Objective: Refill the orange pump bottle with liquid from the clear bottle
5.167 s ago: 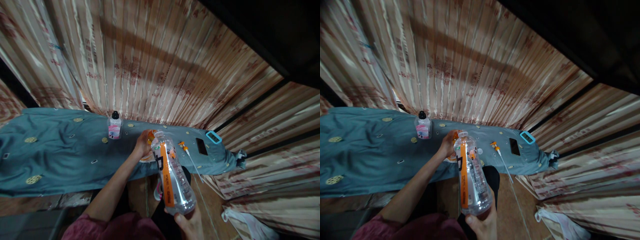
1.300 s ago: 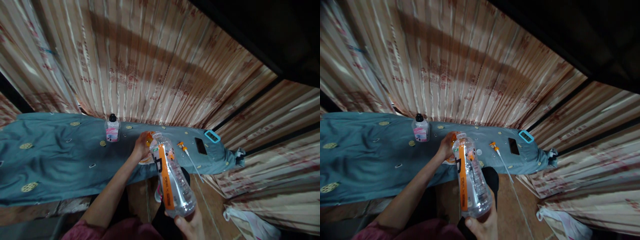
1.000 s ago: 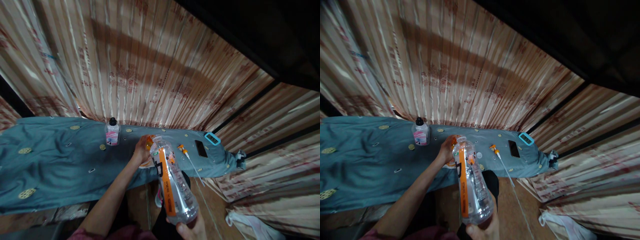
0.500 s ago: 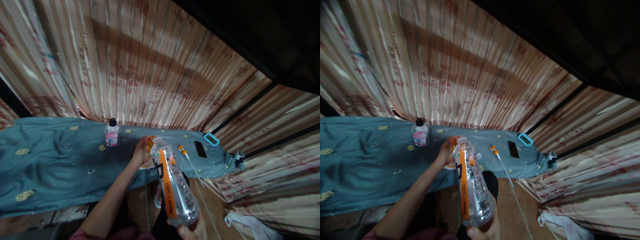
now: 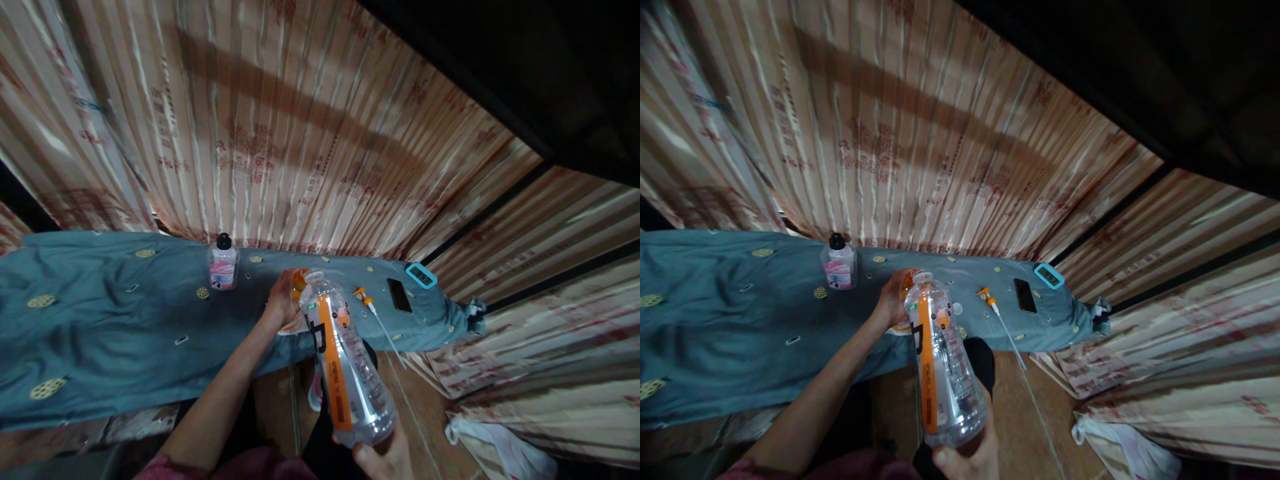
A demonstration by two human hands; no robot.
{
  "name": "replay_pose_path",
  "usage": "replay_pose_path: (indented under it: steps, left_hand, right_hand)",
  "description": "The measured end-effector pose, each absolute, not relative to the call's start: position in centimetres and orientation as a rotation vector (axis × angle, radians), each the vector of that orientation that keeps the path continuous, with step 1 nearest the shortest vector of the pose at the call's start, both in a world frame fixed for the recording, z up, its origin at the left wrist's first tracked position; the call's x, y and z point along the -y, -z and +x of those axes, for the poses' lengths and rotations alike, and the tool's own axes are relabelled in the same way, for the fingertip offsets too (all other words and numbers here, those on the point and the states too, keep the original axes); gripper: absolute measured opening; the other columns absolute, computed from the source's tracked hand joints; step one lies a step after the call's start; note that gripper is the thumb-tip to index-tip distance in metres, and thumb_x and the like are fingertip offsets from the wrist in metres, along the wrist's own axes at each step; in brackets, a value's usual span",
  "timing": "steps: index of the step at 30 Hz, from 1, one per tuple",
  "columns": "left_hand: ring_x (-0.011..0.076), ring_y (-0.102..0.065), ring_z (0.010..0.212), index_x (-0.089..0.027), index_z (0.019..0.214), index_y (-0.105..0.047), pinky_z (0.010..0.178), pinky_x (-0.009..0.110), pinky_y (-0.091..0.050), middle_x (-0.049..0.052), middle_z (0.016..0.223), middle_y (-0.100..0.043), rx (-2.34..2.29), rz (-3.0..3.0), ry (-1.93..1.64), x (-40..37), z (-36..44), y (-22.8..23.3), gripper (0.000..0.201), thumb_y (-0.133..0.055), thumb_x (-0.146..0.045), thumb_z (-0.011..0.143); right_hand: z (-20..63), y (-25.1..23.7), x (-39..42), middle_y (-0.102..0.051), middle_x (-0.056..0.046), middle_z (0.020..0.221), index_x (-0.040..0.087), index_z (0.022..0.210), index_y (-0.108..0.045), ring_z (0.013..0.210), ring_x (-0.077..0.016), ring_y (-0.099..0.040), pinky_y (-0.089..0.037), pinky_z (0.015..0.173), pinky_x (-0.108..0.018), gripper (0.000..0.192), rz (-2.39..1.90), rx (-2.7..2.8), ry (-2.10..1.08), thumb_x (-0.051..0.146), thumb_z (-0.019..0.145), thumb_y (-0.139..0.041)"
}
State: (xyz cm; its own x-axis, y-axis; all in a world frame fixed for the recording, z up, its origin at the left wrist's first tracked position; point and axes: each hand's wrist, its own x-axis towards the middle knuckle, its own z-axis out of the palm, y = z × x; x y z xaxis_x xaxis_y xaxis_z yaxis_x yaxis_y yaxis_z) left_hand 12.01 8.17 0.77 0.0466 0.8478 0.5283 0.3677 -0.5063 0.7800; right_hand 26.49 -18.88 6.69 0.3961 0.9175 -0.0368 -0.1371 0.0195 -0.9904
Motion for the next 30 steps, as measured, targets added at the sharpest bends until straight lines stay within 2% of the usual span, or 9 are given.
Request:
replay_pose_path:
  steps: [6, 10, 13, 16, 21, 26, 30]
  left_hand:
    - [0.0250, -0.069, 0.088, -0.020, 0.111, -0.065, 0.081, 0.039, -0.060, 0.008, 0.103, -0.071, -1.247, 1.878, -1.478, -8.3, 12.1, -0.7, 0.044, -0.070, -0.021, 0.068]
    - [0.0246, -0.069, 0.087, -0.019, 0.111, -0.064, 0.081, 0.040, -0.060, 0.008, 0.102, -0.070, -1.223, 1.901, -1.485, -8.4, 12.2, -0.6, 0.043, -0.070, -0.021, 0.068]
    - [0.0257, -0.069, 0.093, -0.020, 0.112, -0.063, 0.086, 0.042, -0.060, 0.007, 0.104, -0.070, -1.196, 1.925, -1.490, -8.3, 12.0, -0.8, 0.044, -0.069, -0.020, 0.068]
    - [0.0255, -0.069, 0.095, -0.021, 0.113, -0.062, 0.088, 0.042, -0.060, 0.007, 0.107, -0.070, -1.213, 1.933, -1.462, -8.1, 11.8, -1.2, 0.047, -0.069, -0.017, 0.067]
    - [0.0258, -0.070, 0.096, -0.019, 0.114, -0.062, 0.086, 0.040, -0.060, 0.009, 0.109, -0.070, -1.222, 1.924, -1.405, -7.8, 11.6, -1.9, 0.047, -0.069, -0.018, 0.068]
    - [0.0268, -0.070, 0.097, -0.019, 0.114, -0.062, 0.088, 0.043, -0.060, 0.010, 0.109, -0.070, -1.234, 1.929, -1.375, -7.7, 11.5, -2.2, 0.045, -0.069, -0.019, 0.069]
    - [0.0253, -0.070, 0.096, -0.020, 0.114, -0.062, 0.087, 0.041, -0.061, 0.008, 0.109, -0.070, -1.233, 1.924, -1.409, -7.9, 11.7, -1.7, 0.048, -0.068, -0.014, 0.067]
  right_hand:
    - [26.4, -6.9, 18.9, -0.080, -0.015, 0.119, 0.024, 0.097, -0.072, 0.109, -0.0391, -0.077, -0.065, 0.088, -0.046, 0.064, -1.268, 0.771, -1.008, 0.061, 0.051, -0.098]
    - [26.3, -6.7, 19.0, -0.082, -0.014, 0.113, 0.024, 0.109, -0.070, 0.102, -0.0374, -0.079, -0.065, 0.085, -0.045, 0.075, -1.265, 0.733, -1.022, 0.061, 0.050, -0.099]
    - [26.3, -6.6, 18.9, -0.081, -0.016, 0.116, 0.023, 0.119, -0.069, 0.106, -0.0403, -0.078, -0.065, 0.086, -0.048, 0.085, -1.264, 0.743, -1.006, 0.060, 0.050, -0.099]
    - [26.3, -6.7, 18.8, -0.080, -0.016, 0.119, 0.024, 0.124, -0.068, 0.109, -0.0405, -0.077, -0.065, 0.087, -0.048, 0.085, -1.258, 0.777, -0.989, 0.062, 0.053, -0.097]
    - [26.2, -6.9, 18.7, -0.080, -0.015, 0.120, 0.024, 0.117, -0.068, 0.108, -0.0387, -0.077, -0.065, 0.085, -0.044, 0.076, -1.269, 0.828, -0.996, 0.066, 0.058, -0.093]
    - [26.0, -6.7, 18.9, -0.081, -0.014, 0.117, 0.024, 0.110, -0.068, 0.107, -0.0377, -0.077, -0.061, 0.095, -0.048, 0.076, -1.258, 0.728, -1.031, 0.065, 0.053, -0.096]
    - [26.1, -6.7, 19.0, -0.081, -0.013, 0.114, 0.024, 0.099, -0.069, 0.103, -0.0373, -0.078, -0.062, 0.090, -0.048, 0.065, -1.264, 0.734, -1.051, 0.063, 0.054, -0.096]
